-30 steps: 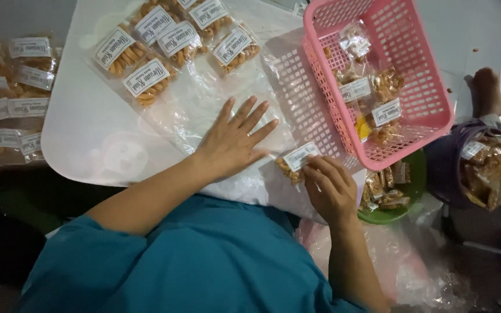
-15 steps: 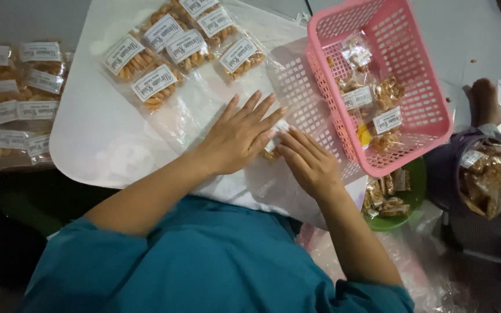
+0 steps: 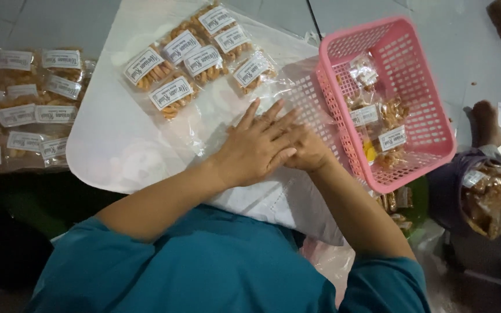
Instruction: Manually packing fried snacks into small plastic bags, adding a small packet to each, and flattening them on a low table.
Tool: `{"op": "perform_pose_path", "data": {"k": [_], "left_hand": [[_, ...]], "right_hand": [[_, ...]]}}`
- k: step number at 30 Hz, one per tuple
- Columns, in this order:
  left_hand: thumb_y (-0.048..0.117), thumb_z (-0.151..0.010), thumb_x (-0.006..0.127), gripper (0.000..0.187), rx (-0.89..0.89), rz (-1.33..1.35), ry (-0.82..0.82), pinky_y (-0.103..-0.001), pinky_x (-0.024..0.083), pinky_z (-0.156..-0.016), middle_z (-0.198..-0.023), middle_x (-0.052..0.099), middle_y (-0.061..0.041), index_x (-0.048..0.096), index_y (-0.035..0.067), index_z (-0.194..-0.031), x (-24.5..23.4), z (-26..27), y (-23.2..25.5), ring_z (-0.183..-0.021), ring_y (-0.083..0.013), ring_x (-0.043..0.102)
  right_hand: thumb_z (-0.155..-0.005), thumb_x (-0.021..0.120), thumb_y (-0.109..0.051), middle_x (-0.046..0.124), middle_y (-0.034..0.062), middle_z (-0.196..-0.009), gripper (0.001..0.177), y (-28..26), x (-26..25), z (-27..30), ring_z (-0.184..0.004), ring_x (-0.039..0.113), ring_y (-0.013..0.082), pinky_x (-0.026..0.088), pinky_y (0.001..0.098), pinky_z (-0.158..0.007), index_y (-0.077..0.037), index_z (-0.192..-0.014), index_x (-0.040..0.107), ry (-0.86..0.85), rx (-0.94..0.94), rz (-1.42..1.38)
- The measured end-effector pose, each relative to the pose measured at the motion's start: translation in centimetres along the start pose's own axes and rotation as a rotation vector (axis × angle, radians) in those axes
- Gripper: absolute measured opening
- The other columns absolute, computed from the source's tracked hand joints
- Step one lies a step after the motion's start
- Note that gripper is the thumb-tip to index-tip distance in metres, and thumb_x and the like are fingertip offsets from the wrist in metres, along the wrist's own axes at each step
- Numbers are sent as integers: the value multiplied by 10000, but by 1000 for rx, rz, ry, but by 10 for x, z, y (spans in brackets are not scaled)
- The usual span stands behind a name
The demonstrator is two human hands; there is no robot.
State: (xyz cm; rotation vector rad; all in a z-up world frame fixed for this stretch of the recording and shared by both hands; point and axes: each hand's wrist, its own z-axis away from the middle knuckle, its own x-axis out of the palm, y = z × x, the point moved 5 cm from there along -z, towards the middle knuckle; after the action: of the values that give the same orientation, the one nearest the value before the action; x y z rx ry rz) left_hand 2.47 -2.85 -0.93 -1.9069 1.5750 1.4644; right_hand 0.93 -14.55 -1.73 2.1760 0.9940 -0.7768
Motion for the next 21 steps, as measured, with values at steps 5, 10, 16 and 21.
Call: {"op": "perform_pose_path", "data": {"k": [5, 10, 16, 21], "left_hand": [[471, -1103, 346, 506, 30, -74, 72, -648, 207, -1212, -1609, 443, -55, 511, 253, -1529, 2, -1, 4, -1502, -354, 355], [475, -1099, 327, 512, 43, -99, 55, -661, 213, -1208, -1601, 449, -48, 458, 276, -1552, -2, -2, 4, -1502, -353, 356], [473, -1102, 317, 514, 25, -94, 4, -652, 188, -1216, -1615, 429, -47, 448, 278, -1559, -4, -2, 5, -1514, -358, 327], [470, -1104, 297, 534, 12, -65, -59, -647, 162, -1226, -1644, 380, -51, 389, 271, -1591, -2, 1, 5, -1533, -360, 290]], "right_hand": [[-1028, 564, -61, 710, 94, -1084, 274, -7, 4, -31, -1120, 684, 246, 540, 357, -993, 45, -1242, 697, 173, 317, -157], [-1019, 572, -90, 701, 92, -1126, 291, -15, 25, -27, -1145, 674, 247, 531, 336, -1001, 18, -1261, 691, 98, 454, -316], [-1009, 582, -125, 690, 89, -1176, 314, -24, 53, -10, -1176, 662, 249, 520, 311, -1011, -13, -1284, 683, 3, 617, -508], [-1000, 590, -154, 682, 87, -1218, 335, -28, 79, 11, -1201, 651, 250, 510, 290, -1019, -39, -1303, 676, -73, 746, -664]]}}
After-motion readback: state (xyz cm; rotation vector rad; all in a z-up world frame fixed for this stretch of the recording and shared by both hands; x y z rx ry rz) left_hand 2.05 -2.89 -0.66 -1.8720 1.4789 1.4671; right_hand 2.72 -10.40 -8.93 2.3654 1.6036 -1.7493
